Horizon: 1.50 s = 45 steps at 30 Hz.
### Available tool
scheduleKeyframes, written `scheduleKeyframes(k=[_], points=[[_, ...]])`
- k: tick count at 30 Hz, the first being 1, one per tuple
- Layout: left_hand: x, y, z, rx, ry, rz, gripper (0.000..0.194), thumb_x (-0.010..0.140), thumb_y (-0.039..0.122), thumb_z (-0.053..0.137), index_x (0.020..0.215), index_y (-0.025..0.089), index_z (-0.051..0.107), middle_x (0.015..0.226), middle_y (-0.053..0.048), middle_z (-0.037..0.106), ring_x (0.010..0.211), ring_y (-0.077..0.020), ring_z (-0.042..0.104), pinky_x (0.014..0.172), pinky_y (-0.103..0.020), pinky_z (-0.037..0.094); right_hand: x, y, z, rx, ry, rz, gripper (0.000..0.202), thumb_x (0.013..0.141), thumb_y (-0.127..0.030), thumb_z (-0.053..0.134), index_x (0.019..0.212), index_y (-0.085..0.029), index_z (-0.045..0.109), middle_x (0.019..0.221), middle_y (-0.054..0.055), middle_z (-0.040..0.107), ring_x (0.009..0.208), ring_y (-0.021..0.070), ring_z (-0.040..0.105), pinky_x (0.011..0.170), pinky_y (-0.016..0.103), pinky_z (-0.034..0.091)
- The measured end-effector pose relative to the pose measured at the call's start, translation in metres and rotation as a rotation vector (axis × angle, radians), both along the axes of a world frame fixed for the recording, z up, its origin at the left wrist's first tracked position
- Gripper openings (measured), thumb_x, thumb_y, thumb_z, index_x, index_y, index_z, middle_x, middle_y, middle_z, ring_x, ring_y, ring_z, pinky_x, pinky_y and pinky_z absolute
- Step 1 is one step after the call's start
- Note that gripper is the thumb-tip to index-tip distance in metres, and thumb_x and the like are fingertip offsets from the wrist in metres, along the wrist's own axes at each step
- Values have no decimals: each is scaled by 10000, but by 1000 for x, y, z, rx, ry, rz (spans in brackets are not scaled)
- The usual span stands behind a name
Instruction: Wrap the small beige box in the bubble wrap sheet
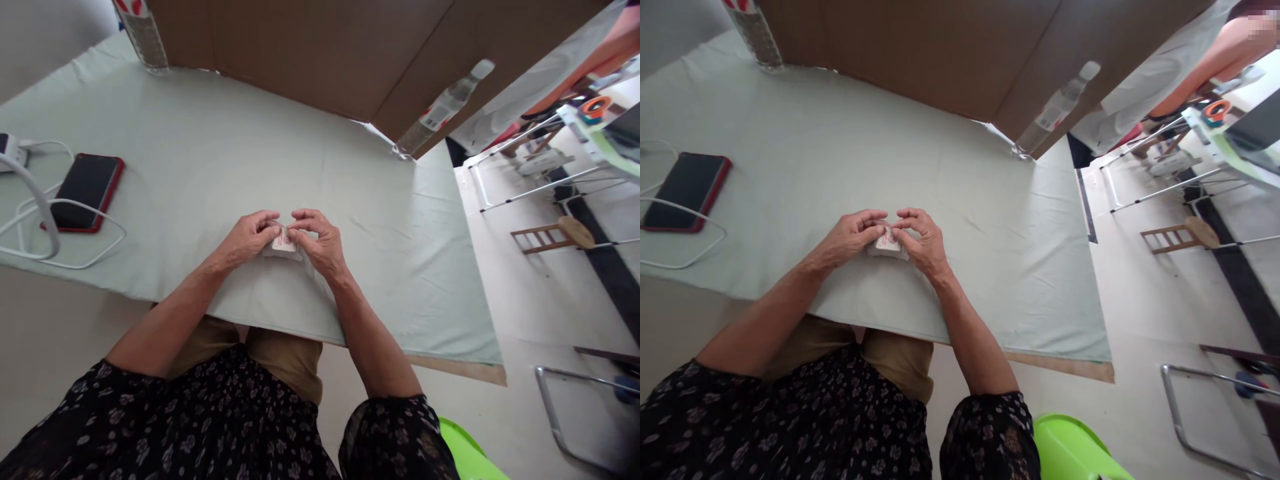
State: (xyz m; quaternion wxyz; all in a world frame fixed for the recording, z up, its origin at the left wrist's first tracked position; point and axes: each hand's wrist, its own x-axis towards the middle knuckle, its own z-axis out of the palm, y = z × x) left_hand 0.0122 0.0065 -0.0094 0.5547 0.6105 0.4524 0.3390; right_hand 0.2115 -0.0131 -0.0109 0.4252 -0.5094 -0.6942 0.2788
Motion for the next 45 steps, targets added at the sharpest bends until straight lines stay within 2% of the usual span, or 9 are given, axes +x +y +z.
scheduleKeyframes(k=[4, 8, 12, 17, 21, 29, 35, 42, 45], points=[[2, 0, -2, 63, 55, 20, 569, 858, 461, 626, 1302, 105, 656, 1068, -108, 779, 887, -207, 701, 803, -340, 546, 2, -11, 0, 86, -126, 92, 128, 929, -359, 692, 919, -297, 804, 1293, 54, 723, 1265, 262, 633, 1121, 508, 480], [2, 0, -2, 59, 69, 10, 576, 861, 464, 606, 1300, 95, 653, 1122, -132, 769, 913, -216, 700, 813, -346, 544, 14, -14, 6, 66, -39, 130, 193, 936, -439, 687, 1008, -293, 792, 1337, 67, 706, 1298, 265, 624, 1129, 498, 474], [-1, 0, -1, 26, 49, -18, 565, 865, 463, 623, 1319, 128, 642, 1186, -144, 754, 968, -235, 705, 847, -371, 556, 33, -6, 7, -65, 76, 67, 492, 872, -615, 714, 1265, -319, 700, 1449, 71, 650, 1347, 292, 599, 1066, 487, 512], [-14, 4, 4, 18, 83, -114, 777, 783, 401, 702, 1494, 153, 511, 1379, -184, 657, 1105, -289, 691, 949, -442, 557, 37, -1, -2, -216, 26, 199, 948, 724, -720, 812, 1525, -320, 500, 1576, 128, 543, 1443, 345, 530, 1114, 528, 488], [-22, 5, 6, 63, 167, -222, 945, 736, 334, 723, 1602, 183, 375, 1515, -198, 545, 1300, -345, 609, 1063, -477, 516, 29, -1, -12, -192, -65, 268, 1097, 695, -739, 830, 1600, -292, 398, 1627, 170, 471, 1508, 364, 453, 1201, 570, 406], [-15, 3, 0, 164, 191, -224, 949, 741, 334, 667, 1608, 144, 330, 1389, -160, 608, 1141, -272, 650, 970, -400, 539, 23, -2, -16, -88, -65, 181, 964, 782, -716, 760, 1572, -278, 426, 1527, 163, 566, 1380, 329, 564, 1151, 539, 442], [-14, 3, -4, 194, 163, -218, 936, 734, 280, 674, 1606, 190, 347, 1349, -121, 621, 1068, -226, 651, 946, -358, 532, 24, 14, -6, -246, 104, 11, 602, 885, -571, 658, 1344, -181, 620, 1307, 166, 720, 1216, 283, 666, 1007, 462, 540], [-13, 3, -1, 105, 119, -195, 956, 752, 330, 700, 1616, 190, 317, 1380, -147, 601, 1139, -283, 624, 998, -443, 506, -2, 58, -6, -412, 191, 87, 469, 794, -415, 716, 1186, -164, 665, 937, 61, 758, 880, 212, 703, 846, 392, 568], [-11, 4, -1, 69, 78, -179, 962, 769, 389, 699, 1616, 160, 303, 1358, -159, 598, 1155, -290, 619, 1008, -454, 495, -9, 62, -5, -340, 272, 73, 391, 762, -376, 732, 1107, -199, 687, 834, 3, 723, 802, 179, 676, 819, 367, 558]])
